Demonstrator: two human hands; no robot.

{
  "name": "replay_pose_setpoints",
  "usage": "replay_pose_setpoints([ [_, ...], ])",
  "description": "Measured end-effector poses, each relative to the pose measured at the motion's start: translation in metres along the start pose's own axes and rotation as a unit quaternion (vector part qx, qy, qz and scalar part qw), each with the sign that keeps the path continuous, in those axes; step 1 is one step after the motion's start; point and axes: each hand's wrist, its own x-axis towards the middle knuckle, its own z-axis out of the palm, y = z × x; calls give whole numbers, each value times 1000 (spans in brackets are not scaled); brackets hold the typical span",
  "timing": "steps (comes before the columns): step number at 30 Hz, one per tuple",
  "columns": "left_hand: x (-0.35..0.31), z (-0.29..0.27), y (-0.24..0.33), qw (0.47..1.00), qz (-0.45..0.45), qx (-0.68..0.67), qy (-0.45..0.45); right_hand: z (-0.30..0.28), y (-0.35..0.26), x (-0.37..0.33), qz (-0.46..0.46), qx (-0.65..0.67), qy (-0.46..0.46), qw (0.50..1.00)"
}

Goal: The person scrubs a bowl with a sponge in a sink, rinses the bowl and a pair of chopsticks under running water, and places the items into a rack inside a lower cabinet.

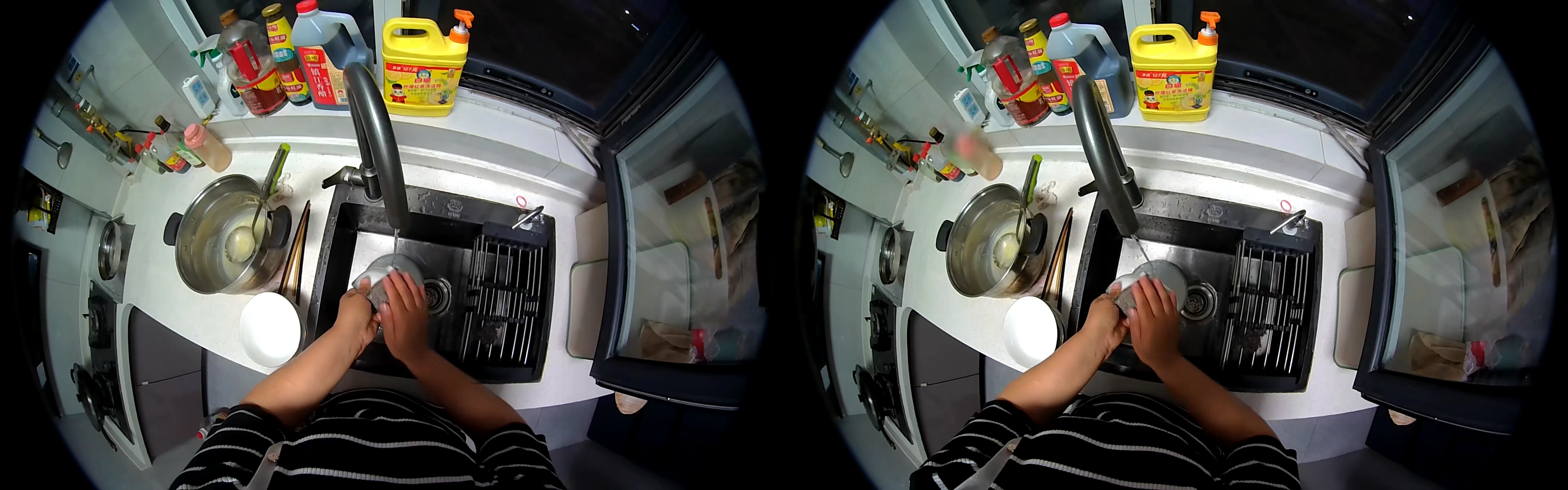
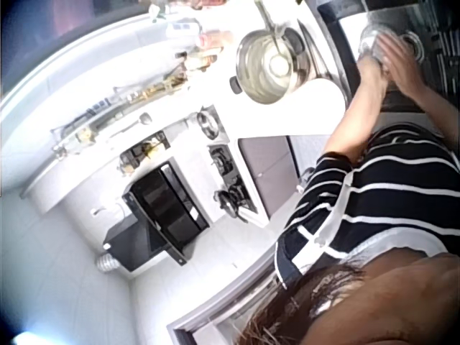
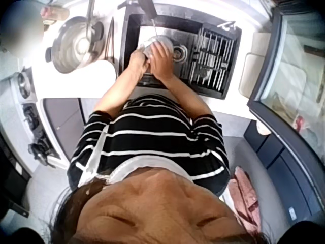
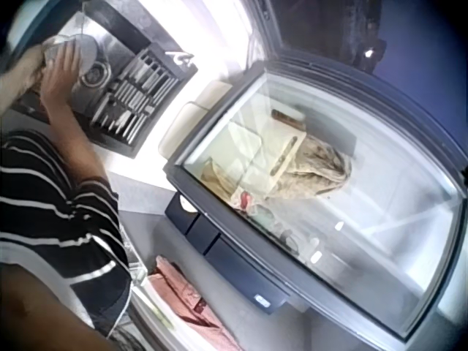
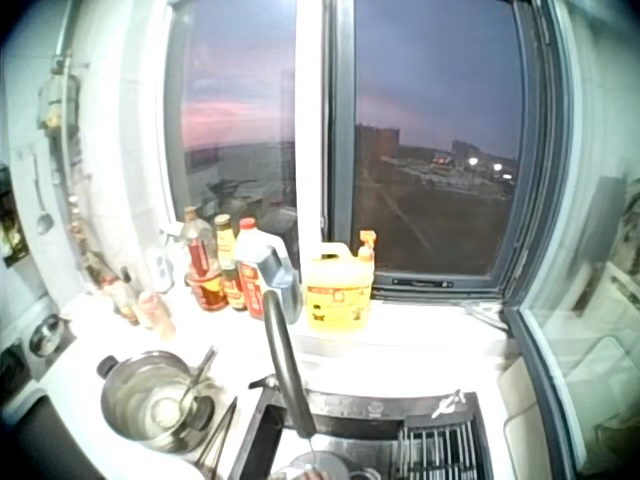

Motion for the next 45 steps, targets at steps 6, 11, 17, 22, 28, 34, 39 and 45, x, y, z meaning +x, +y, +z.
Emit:
replay_pose_setpoints([
  [6,-9,-12,-4,982,-13,147,-115,10,53,37,33,170,-198,965],
  [11,-18,-17,-7,943,-5,287,-167,30,88,24,315,390,-356,788],
  [17,-9,-42,-22,832,136,510,-169,83,129,-29,571,475,-228,630],
  [22,-5,-45,-28,669,226,700,-109,146,196,-86,733,249,-9,633],
  [28,13,-57,-35,564,240,782,-116,207,237,-109,731,355,7,583],
  [34,21,-58,-34,530,244,802,-128,203,252,-105,619,55,-73,780],
  [39,32,-53,-37,513,219,822,-116,120,203,-43,504,-61,-68,859],
  [45,68,-41,-53,471,235,841,-127,43,158,5,345,-196,-105,912],
])
